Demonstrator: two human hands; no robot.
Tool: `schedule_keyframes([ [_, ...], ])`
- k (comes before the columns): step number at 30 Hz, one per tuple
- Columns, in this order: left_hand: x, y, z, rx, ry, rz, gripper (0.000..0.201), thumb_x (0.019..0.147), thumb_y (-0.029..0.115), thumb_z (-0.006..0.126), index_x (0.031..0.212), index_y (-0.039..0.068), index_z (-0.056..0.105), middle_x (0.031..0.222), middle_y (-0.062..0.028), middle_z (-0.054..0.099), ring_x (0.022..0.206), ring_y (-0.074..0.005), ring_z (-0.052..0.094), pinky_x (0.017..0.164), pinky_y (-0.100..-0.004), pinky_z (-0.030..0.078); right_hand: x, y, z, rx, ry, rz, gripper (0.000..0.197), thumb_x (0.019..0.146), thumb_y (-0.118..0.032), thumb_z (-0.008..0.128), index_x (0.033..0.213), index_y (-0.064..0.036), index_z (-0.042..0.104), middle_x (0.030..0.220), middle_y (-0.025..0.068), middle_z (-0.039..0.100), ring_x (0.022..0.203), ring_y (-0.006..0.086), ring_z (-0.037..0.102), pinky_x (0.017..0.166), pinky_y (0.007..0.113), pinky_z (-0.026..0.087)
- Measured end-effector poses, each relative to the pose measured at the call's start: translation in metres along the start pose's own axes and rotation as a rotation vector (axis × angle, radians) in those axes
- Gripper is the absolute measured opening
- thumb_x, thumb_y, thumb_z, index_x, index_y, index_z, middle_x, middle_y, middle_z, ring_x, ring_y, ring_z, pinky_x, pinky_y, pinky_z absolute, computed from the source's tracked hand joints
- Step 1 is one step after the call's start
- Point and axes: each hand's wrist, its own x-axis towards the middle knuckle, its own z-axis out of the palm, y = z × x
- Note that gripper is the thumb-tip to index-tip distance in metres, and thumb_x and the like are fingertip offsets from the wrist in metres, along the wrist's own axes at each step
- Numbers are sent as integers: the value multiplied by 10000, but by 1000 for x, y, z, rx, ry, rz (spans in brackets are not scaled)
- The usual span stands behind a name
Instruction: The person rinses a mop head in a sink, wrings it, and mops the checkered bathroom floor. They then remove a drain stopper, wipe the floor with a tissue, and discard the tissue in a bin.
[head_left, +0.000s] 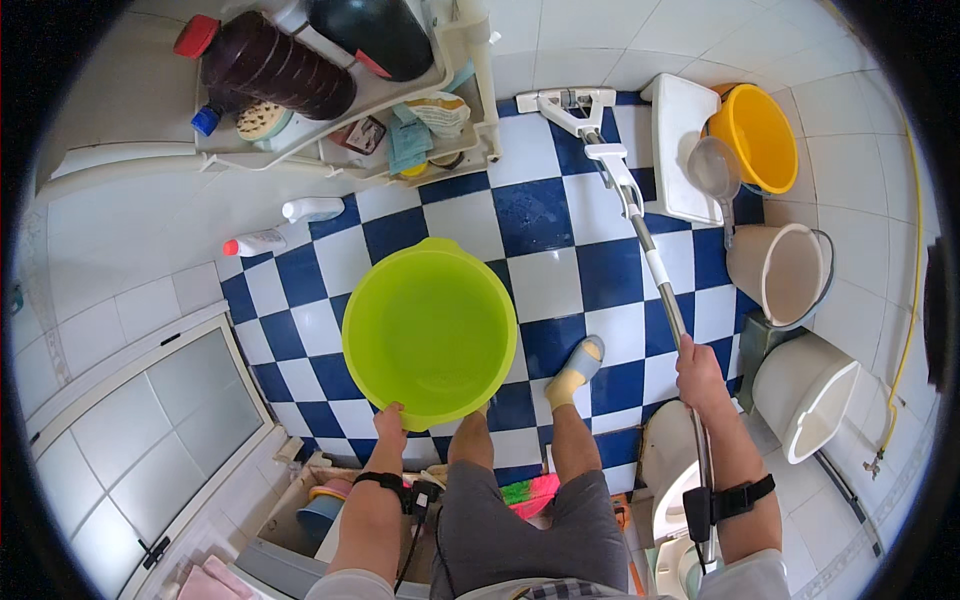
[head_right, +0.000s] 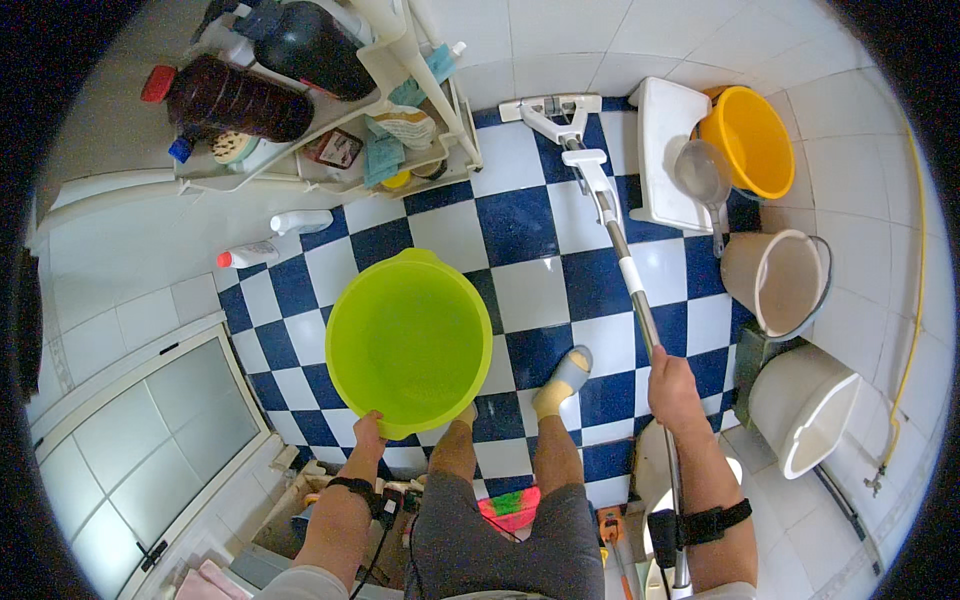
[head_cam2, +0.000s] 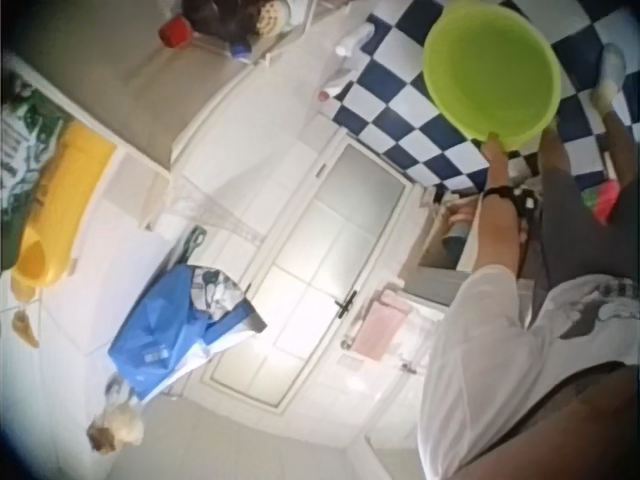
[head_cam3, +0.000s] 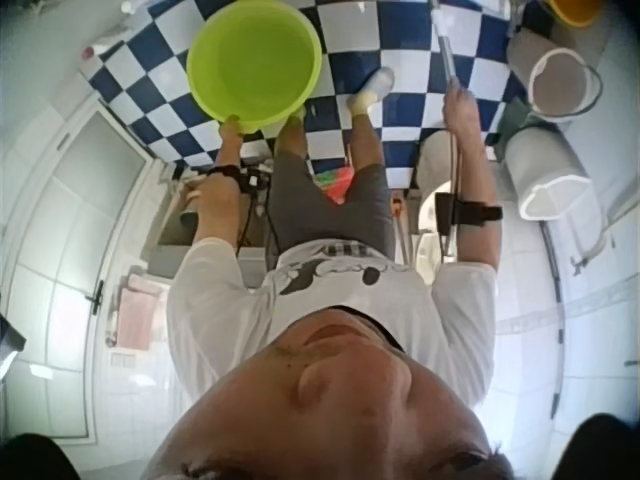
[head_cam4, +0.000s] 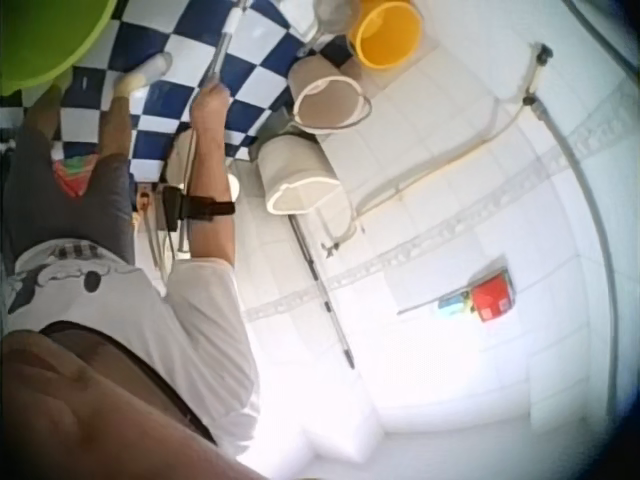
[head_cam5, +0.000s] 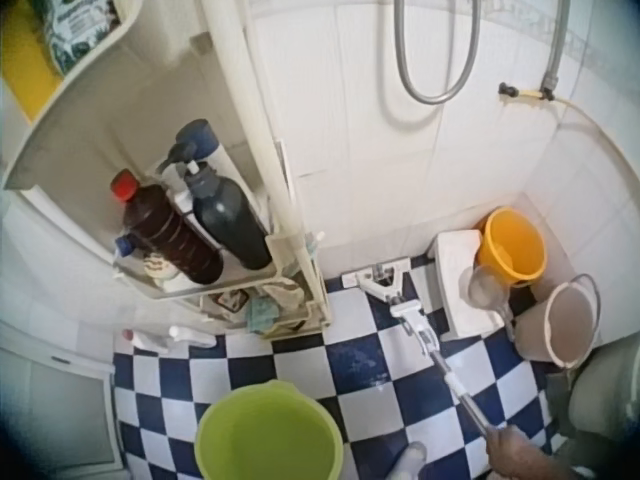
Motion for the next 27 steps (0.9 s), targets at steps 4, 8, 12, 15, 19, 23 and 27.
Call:
schedule_keyframes([
  [4,6,5,-1,-10,-31,10,361,778,103,642,1130,52,579,1041,-100,613,883,-257,621,625,-400,510,-35,34,7,-163,0,17,543,1023,-399,412,864,70,634,846,345,627,863,491,641,720,516,510],
  [8,-2,13,7,11,6,-20,363,790,101,638,1140,33,567,1035,-104,610,878,-247,622,620,-384,506,-136,105,11,-200,2,-2,533,1026,-358,397,821,77,628,831,355,620,867,533,613,735,571,485],
  [12,-12,2,11,29,-6,-38,380,801,96,637,1165,22,560,1032,-99,604,872,-245,614,620,-385,496,-230,153,-5,-244,-120,52,512,1037,-306,362,796,70,613,763,315,613,752,502,600,671,557,462],
  [15,-14,-5,11,40,-40,-52,387,802,89,640,1173,21,554,1024,-99,597,834,-236,604,588,-384,473,-261,158,-34,-145,-143,283,532,1019,-367,420,731,45,594,606,225,585,592,362,611,585,467,479],
  [19,-14,-8,9,76,-1,-12,286,792,79,639,1065,22,577,939,-81,597,726,-205,582,515,-363,415,-254,132,-50,89,-143,364,549,1032,-390,412,661,-17,567,507,62,506,426,151,491,449,352,400],
  [23,-10,-11,5,76,-13,-4,280,784,80,638,1053,22,584,926,-82,602,725,-203,593,509,-356,425,-178,81,-34,91,-12,15,524,1026,-365,424,696,12,577,519,117,519,486,231,549,509,387,431],
  [27,-1,-14,-1,-15,-97,-46,362,795,97,653,1143,47,567,1022,-88,613,833,-235,624,599,-368,500,-55,19,-22,-35,7,-119,558,1032,-407,384,770,41,589,660,248,593,658,437,606,602,483,464],
])
